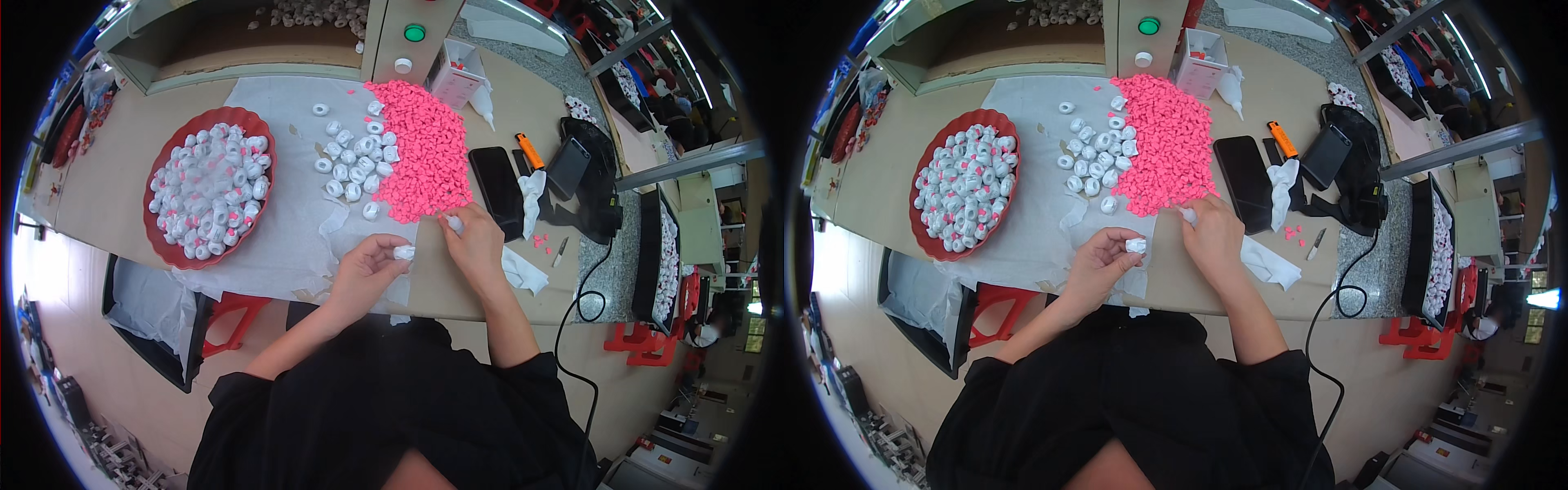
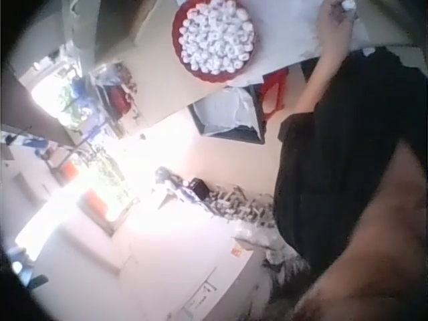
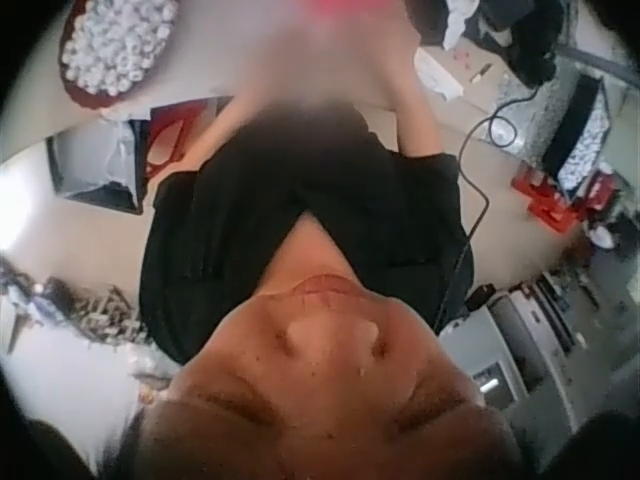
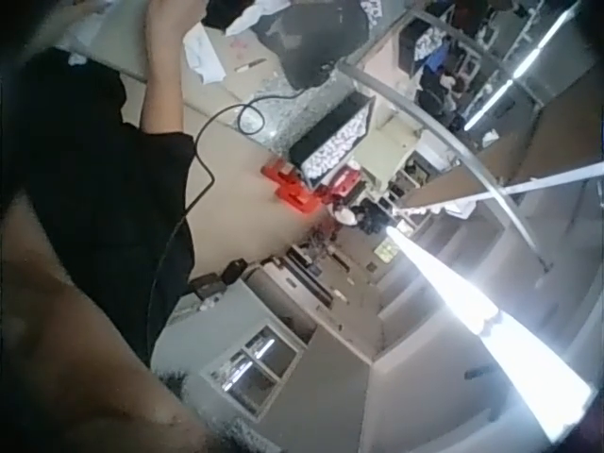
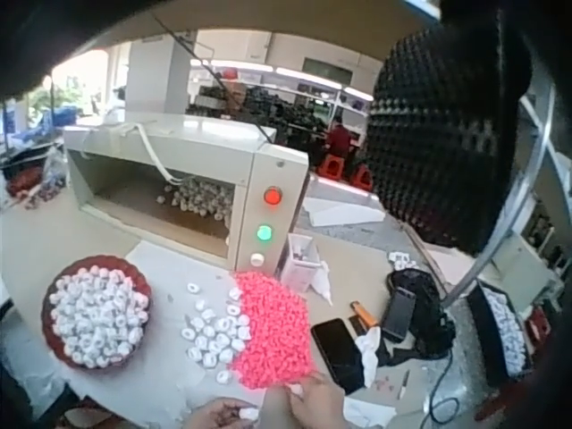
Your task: The person assembles toy components by applying glue from a bottle to small white plastic pieces and attaching them to pink fuzzy bases.
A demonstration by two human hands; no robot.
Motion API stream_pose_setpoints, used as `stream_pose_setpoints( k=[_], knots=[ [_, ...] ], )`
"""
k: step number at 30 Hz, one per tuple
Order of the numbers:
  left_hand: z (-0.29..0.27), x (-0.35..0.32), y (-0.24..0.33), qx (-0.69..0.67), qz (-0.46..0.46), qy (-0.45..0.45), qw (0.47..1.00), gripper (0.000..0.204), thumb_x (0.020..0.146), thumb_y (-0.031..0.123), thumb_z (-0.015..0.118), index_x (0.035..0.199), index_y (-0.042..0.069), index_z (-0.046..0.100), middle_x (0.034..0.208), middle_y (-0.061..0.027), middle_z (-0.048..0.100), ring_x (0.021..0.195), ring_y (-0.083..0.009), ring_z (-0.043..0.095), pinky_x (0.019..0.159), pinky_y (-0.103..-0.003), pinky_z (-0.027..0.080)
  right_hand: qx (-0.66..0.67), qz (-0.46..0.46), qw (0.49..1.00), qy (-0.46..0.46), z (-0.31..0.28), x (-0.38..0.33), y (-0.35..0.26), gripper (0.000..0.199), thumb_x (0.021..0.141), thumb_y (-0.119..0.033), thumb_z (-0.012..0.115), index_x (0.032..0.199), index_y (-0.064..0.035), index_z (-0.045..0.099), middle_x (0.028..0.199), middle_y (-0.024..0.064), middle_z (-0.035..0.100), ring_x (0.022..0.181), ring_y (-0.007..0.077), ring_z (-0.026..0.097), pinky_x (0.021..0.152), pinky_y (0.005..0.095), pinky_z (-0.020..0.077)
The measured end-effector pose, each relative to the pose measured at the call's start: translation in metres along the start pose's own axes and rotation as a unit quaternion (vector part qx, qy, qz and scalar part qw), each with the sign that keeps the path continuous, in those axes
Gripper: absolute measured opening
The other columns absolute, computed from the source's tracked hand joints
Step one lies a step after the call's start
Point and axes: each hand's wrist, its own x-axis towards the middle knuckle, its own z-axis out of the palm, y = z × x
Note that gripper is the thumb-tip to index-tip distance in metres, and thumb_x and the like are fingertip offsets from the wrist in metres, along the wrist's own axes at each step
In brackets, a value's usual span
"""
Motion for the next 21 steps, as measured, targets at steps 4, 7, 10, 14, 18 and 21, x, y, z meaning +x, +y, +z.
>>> stream_pose_setpoints(
  k=[4,7,10,14,18,21],
  knots=[
    [0.0042,0.0003,0.002,-0.019,0.01,0.012,1.0,0.023,0.079,-0.004,0.051,0.102,-0.001,0.047,0.084,-0.0014,0.052,0.078,-0.0056,0.051,0.071,-0.019,0.042,-0.02,0.017,1.0,-0.011,0.0012,0.0007,-0.0012,0.016,0.071,-0.017,0.061,0.074,-0.0021,0.06,0.074,0.0115,0.055,0.069,0.0288,0.056,0.059,0.0361,0.0432],
    [0.0038,0.0008,0.0018,-0.018,0.011,0.009,1.0,0.023,0.079,-0.004,0.051,0.102,-0.001,0.047,0.084,-0.0016,0.052,0.079,-0.0059,0.051,0.071,-0.02,0.042,0.008,0.005,0.999,-0.037,-0.0009,0.0018,-0.002,0.014,0.071,-0.016,0.061,0.076,-0.003,0.06,0.074,0.0109,0.055,0.069,0.0284,0.056,0.059,0.0358,0.0433],
    [0.0038,0.0006,0.0016,-0.02,0.012,0.015,1.0,0.023,0.079,-0.004,0.051,0.102,-0.001,0.047,0.083,-0.0011,0.051,0.078,-0.0055,0.05,0.071,-0.019,0.042,0.045,-0.049,0.997,-0.03,-0.0013,-0.0013,-0.0058,0.012,0.066,-0.006,0.06,0.077,-0.0052,0.059,0.074,0.0081,0.055,0.07,0.0262,0.055,0.059,0.0361,0.0432],
    [0.0033,0.0011,0.0008,-0.02,0.009,0.022,1.0,0.023,0.079,-0.004,0.052,0.101,-0.001,0.047,0.081,0.0001,0.05,0.075,-0.0045,0.049,0.069,-0.019,0.041,0.045,-0.073,0.996,-0.02,0.0008,-0.0051,-0.0006,0.014,0.065,-0.005,0.06,0.079,-0.0064,0.059,0.074,0.0077,0.055,0.069,0.0259,0.055,0.059,0.036,0.0432],
    [0.0043,0.0008,0.0001,-0.016,0.011,0.025,1.0,0.023,0.079,-0.004,0.052,0.101,0.0,0.048,0.078,0.0018,0.048,0.072,-0.0032,0.047,0.066,-0.018,0.04,0.05,-0.058,0.997,-0.013,0.001,-0.0079,0.0015,0.011,0.069,-0.009,0.06,0.079,-0.0055,0.058,0.076,0.0084,0.057,0.07,0.0263,0.056,0.06,0.0349,0.0436],
    [0.0033,0.0008,-0.0003,-0.009,0.008,0.024,1.0,0.022,0.079,-0.003,0.053,0.1,0.0,0.048,0.078,0.0022,0.047,0.072,-0.0027,0.046,0.066,-0.018,0.04,0.027,-0.057,0.998,-0.019,0.002,-0.0054,-0.0017,0.013,0.065,-0.007,0.06,0.078,-0.0056,0.058,0.074,0.0088,0.056,0.069,0.0268,0.056,0.059,0.036,0.0432]
  ],
)
